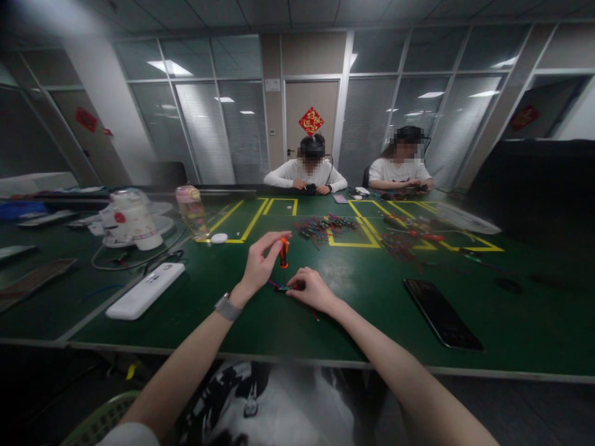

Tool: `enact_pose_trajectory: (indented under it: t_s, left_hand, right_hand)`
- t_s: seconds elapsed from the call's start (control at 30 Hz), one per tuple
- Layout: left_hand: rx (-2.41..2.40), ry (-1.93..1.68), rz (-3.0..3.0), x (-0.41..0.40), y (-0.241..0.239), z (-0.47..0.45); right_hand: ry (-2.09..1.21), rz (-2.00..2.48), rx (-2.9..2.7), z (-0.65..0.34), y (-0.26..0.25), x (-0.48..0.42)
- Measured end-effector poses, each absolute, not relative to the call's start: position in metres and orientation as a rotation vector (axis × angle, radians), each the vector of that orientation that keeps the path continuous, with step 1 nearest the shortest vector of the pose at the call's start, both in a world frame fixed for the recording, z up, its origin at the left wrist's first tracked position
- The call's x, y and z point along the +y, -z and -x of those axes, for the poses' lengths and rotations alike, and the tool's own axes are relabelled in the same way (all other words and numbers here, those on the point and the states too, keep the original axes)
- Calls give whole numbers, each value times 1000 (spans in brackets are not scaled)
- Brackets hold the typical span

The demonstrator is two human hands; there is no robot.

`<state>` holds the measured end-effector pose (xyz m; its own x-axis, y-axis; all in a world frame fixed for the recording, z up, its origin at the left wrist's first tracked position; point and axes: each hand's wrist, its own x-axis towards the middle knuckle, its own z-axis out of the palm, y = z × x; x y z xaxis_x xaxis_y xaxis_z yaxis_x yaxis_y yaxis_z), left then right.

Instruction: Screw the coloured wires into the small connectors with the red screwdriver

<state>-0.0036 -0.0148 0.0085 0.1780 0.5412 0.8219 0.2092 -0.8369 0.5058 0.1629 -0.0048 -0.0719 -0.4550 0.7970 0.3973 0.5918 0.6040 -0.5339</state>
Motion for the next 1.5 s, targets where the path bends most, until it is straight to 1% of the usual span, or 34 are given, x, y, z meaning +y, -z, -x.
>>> enact_pose_trajectory:
  t_s: [0.23,0.5,0.73,1.5]
  left_hand:
    - [819,-1816,-2200,-13,-7,1]
    - [741,-1709,-2173,-15,-8,3]
    - [811,-1798,-2220,-14,-7,2]
    - [821,-1756,-2210,-12,-6,3]
  right_hand:
    - [-420,1091,-2216,-163,70,-6]
    - [-403,1067,-2219,-162,70,-6]
    - [-432,1061,-2182,-162,69,-7]
    - [-375,1126,-2209,-163,66,-10]
